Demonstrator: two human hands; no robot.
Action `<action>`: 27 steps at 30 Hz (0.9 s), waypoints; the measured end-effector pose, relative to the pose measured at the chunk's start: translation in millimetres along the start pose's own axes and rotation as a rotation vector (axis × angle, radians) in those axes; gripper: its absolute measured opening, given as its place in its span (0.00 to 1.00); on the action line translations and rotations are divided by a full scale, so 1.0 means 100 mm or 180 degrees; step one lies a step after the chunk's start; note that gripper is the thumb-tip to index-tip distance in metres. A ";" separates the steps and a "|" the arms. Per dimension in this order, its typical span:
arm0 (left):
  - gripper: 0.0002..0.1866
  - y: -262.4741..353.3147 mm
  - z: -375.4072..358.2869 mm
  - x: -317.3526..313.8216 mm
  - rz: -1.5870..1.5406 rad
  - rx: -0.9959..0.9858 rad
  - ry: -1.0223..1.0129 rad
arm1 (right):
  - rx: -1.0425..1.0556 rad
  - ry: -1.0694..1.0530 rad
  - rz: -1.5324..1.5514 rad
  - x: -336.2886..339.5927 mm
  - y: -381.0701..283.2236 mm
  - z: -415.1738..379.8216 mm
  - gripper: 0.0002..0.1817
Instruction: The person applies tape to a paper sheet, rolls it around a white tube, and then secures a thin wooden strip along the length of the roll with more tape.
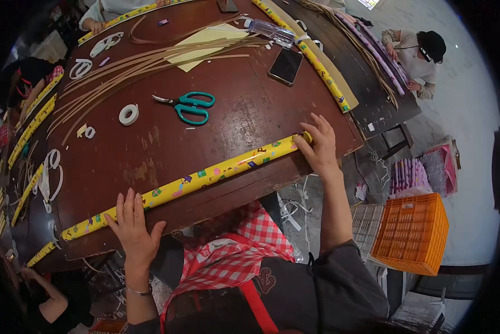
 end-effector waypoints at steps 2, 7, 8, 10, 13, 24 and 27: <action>0.44 0.01 0.00 0.00 -0.0056 0.0011 -0.0015 | -0.0042 -0.0036 0.0031 0.01 0.08 -0.01 0.19; 0.44 0.01 0.00 0.00 -0.0062 0.0038 -0.0025 | -0.0244 -0.0094 -0.0044 0.02 0.15 -0.03 0.16; 0.44 0.01 0.00 0.00 -0.0064 0.0028 -0.0002 | -0.0236 -0.0091 -0.0042 0.03 0.13 -0.02 0.16; 0.44 0.01 -0.01 0.00 -0.0071 0.0046 -0.0001 | -0.0042 -0.0145 -0.0172 0.07 0.08 0.00 0.15; 0.44 0.01 -0.01 0.00 -0.0087 0.0076 -0.0041 | -0.0053 -0.0217 -0.0040 0.09 0.11 0.01 0.15; 0.21 -0.51 -0.16 0.07 -0.0237 0.0532 0.0413 | 0.0717 -0.0896 0.0070 0.23 -0.30 -0.07 0.23; 0.21 -0.67 -0.26 0.14 0.0200 0.0574 0.0514 | 0.0907 -0.1084 0.0309 0.20 -0.50 -0.12 0.21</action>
Point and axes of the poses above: each hand's wrist, its own z-axis towards the middle knuckle, its own x-axis out of the back of the hand, y = z × x, the point moved 1 cm from there along z, towards the middle knuckle, and after that the axes turned 3 degrees about y, right-handed, at the moved point
